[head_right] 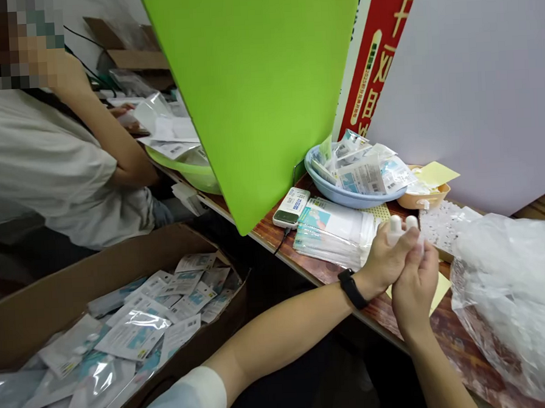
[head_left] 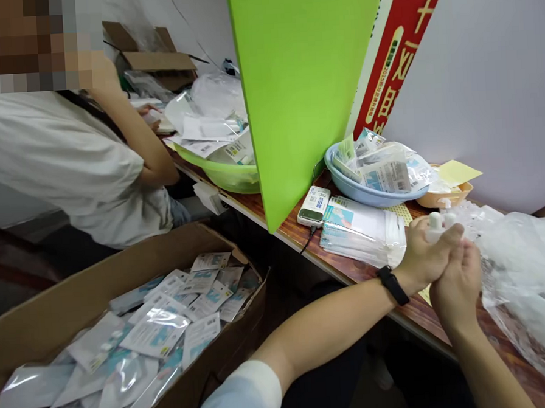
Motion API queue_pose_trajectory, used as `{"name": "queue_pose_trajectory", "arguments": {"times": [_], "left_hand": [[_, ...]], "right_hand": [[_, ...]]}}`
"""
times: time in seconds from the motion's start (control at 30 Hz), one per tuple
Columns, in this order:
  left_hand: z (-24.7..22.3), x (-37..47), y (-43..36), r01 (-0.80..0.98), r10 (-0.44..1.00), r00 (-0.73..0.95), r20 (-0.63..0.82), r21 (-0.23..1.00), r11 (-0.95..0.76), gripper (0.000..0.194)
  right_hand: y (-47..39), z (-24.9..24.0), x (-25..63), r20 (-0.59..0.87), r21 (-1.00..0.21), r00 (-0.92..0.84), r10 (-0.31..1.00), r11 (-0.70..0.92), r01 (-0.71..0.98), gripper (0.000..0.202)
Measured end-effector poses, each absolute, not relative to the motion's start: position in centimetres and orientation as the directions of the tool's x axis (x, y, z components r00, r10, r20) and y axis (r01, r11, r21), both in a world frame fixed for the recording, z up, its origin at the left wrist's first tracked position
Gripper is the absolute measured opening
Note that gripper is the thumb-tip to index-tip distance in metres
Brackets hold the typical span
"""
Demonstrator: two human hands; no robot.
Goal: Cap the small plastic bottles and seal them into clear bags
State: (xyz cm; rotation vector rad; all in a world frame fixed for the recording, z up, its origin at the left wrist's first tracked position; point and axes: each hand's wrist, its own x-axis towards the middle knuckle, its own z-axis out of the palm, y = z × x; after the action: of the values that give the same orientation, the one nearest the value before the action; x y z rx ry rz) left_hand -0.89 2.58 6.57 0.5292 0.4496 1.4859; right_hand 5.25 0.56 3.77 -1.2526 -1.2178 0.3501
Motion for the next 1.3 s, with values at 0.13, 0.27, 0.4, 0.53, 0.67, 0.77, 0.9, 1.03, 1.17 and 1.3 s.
{"name": "queue_pose_trajectory", "arguments": {"times": [0.13, 0.27, 0.4, 0.53, 0.67, 0.77, 0.9, 1.03, 1.17, 1.3], "left_hand": [[6.2, -0.5, 2.7, -0.622, 0.969, -0.08, 0.233, 0.748, -0.231, 0.045], [6.1, -0.8, 2.5, -0.485, 0.927, -0.118, 0.355, 0.794, -0.366, 0.035], [5.9, -1.6, 2.7, -0.199, 0.906, -0.082, 0.415, 0.884, -0.422, 0.032], [5.3, -4.5, 3.6, 0.458, 0.892, 0.143, 0.428, 0.771, -0.443, 0.056], [4.2, -9.1, 4.5, 0.832, 0.919, 0.322, 0.227, 0.395, -0.389, 0.083], [3.6, -11.5, 4.8, 0.899, 0.915, 0.389, 0.108, 0.172, -0.403, 0.089], [3.1, -12.3, 4.5, 0.907, 0.912, 0.376, 0.162, 0.135, -0.398, 0.066], [2.7, -11.7, 4.1, 0.829, 0.907, 0.323, 0.272, 0.38, -0.409, 0.035], [2.4, -11.5, 4.4, 0.689, 0.905, 0.211, 0.37, 0.601, -0.406, 0.033], [2.2, -11.8, 4.7, 0.645, 0.904, 0.108, 0.414, 0.663, -0.38, 0.045]], "right_hand": [[1.0, 3.4, 6.4, 0.507, -0.858, 0.386, 0.771, 0.405, 0.316, 0.025], [0.7, 4.0, 5.8, 0.429, -0.9, 0.478, 0.766, 0.323, 0.291, 0.033], [1.0, 5.3, 4.6, 0.468, -0.883, 0.533, 0.705, 0.354, 0.307, 0.044], [2.8, 5.1, 6.4, 0.423, -0.906, 0.486, 0.765, 0.344, 0.246, 0.047], [4.3, 3.6, 9.9, 0.296, -0.95, 0.489, 0.821, 0.202, 0.237, 0.05], [4.9, 2.6, 11.4, 0.247, -0.964, 0.483, 0.84, 0.165, 0.207, 0.046], [5.1, 2.3, 11.3, 0.204, -0.974, 0.454, 0.867, 0.135, 0.18, 0.041], [5.1, 3.0, 10.0, 0.16, -0.981, 0.383, 0.91, 0.105, 0.161, 0.04], [5.1, 3.6, 8.6, 0.125, -0.983, 0.288, 0.949, 0.08, 0.163, 0.039], [4.9, 4.0, 7.4, 0.082, -0.984, 0.207, 0.975, 0.045, 0.175, 0.033]]}}
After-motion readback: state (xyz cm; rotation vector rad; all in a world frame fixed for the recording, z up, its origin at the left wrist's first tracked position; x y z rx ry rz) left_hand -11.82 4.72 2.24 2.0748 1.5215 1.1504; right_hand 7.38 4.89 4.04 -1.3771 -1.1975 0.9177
